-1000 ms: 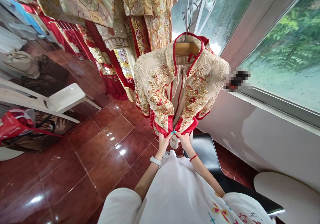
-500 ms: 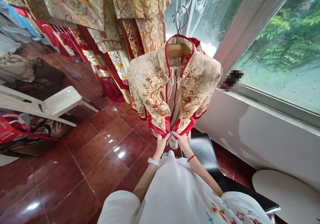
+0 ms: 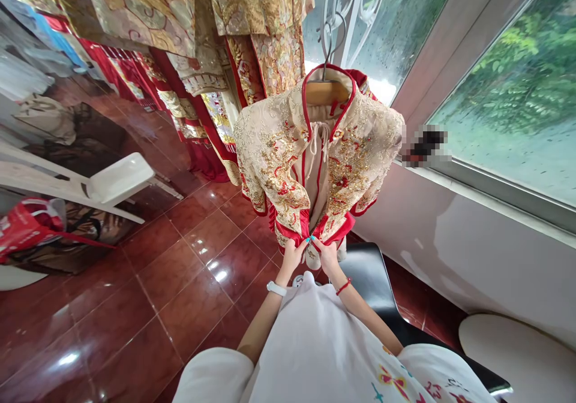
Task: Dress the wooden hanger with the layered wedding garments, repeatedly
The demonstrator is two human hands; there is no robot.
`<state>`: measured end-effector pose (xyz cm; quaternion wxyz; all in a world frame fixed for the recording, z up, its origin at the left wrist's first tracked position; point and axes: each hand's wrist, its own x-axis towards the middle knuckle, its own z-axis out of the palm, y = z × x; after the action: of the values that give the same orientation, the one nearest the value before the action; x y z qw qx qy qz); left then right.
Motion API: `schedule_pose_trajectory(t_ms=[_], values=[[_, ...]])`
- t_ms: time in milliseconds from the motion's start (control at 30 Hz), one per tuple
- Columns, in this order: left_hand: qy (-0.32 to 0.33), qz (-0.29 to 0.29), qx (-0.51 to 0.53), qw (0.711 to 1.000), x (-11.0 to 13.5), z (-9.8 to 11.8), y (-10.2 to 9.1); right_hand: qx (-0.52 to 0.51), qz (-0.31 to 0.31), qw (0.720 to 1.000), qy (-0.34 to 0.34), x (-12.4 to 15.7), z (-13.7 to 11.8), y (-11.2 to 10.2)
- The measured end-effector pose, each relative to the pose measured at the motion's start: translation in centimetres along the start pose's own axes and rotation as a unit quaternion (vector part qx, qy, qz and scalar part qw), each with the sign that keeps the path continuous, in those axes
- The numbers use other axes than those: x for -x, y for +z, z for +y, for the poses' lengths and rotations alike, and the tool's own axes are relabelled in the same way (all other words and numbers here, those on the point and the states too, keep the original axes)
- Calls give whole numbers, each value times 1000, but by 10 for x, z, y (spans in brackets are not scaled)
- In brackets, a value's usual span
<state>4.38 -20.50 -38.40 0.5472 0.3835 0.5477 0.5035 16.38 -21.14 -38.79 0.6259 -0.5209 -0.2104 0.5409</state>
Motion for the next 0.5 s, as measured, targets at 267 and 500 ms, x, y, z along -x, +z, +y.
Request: schedule_pose_trajectory(t_ms=[267,500], values=[[-13,-51,22,998,-10,-6,6,-6,-4,1000,0,-8,2,-4],[-22,-76,25,997,-9,-6,9,11,-49,999,15,-15,-2,-14]])
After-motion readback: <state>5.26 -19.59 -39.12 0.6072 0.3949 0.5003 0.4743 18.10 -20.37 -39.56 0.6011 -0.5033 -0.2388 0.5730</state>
